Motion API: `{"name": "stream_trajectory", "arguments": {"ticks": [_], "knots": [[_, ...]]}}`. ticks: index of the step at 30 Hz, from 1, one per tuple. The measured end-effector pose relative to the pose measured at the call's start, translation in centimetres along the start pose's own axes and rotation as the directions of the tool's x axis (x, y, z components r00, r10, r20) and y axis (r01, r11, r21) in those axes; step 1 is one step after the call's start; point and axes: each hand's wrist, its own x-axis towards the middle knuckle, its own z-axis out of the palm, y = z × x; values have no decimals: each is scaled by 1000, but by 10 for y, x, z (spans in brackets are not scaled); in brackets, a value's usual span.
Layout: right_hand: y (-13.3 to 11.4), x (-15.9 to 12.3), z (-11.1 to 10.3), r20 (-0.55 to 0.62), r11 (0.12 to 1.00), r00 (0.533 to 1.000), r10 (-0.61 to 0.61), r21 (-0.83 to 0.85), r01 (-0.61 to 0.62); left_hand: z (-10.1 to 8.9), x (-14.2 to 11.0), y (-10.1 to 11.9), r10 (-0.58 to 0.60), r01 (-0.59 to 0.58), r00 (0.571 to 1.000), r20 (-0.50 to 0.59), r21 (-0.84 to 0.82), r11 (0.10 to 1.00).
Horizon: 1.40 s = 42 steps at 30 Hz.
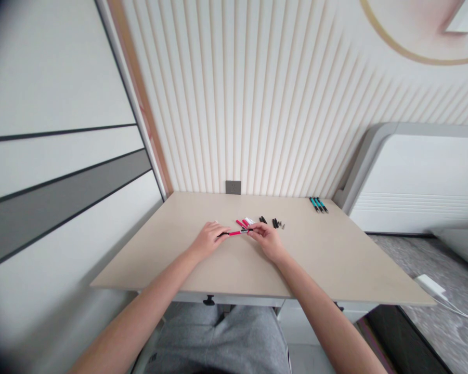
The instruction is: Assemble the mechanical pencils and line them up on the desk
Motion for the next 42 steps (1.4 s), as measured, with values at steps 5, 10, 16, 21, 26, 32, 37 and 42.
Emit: {"name": "stream_trajectory", "arguments": {"ticks": [5, 10, 16, 21, 26, 32, 37, 42], "knots": [[5, 0, -2, 11, 1000, 1000, 4, -19, -4, -4, 0, 2, 16, -16, 1000, -3, 1, 1000], [10, 0, -5, 13, 993, 1000, 0, -114, 1, -7, 1, 5, 29, -29, 1000, 9, -11, 1000], [8, -1, -5, 21, 996, 999, 24, -84, -22, -5, 0, 3, 48, -48, 999, 14, -4, 999], [8, -3, -6, 26, 984, 999, 42, -174, -37, -5, 0, 1, 94, -94, 995, -25, 14, 995], [7, -5, -5, 39, 980, 997, 69, -192, -60, -7, 0, 4, 165, -164, 986, -27, 44, 985], [3, -3, -3, 62, 978, 998, 33, -208, -19, -6, 2, 6, 126, -123, 991, -40, 74, 990], [6, -2, -4, 63, 952, 998, -8, -305, 26, -6, 2, 4, 105, -100, 992, -76, 64, 993], [5, -3, -5, 46, 958, 999, 1, -286, 13, -6, 3, 4, 112, -108, 991, -69, 63, 992]]}}
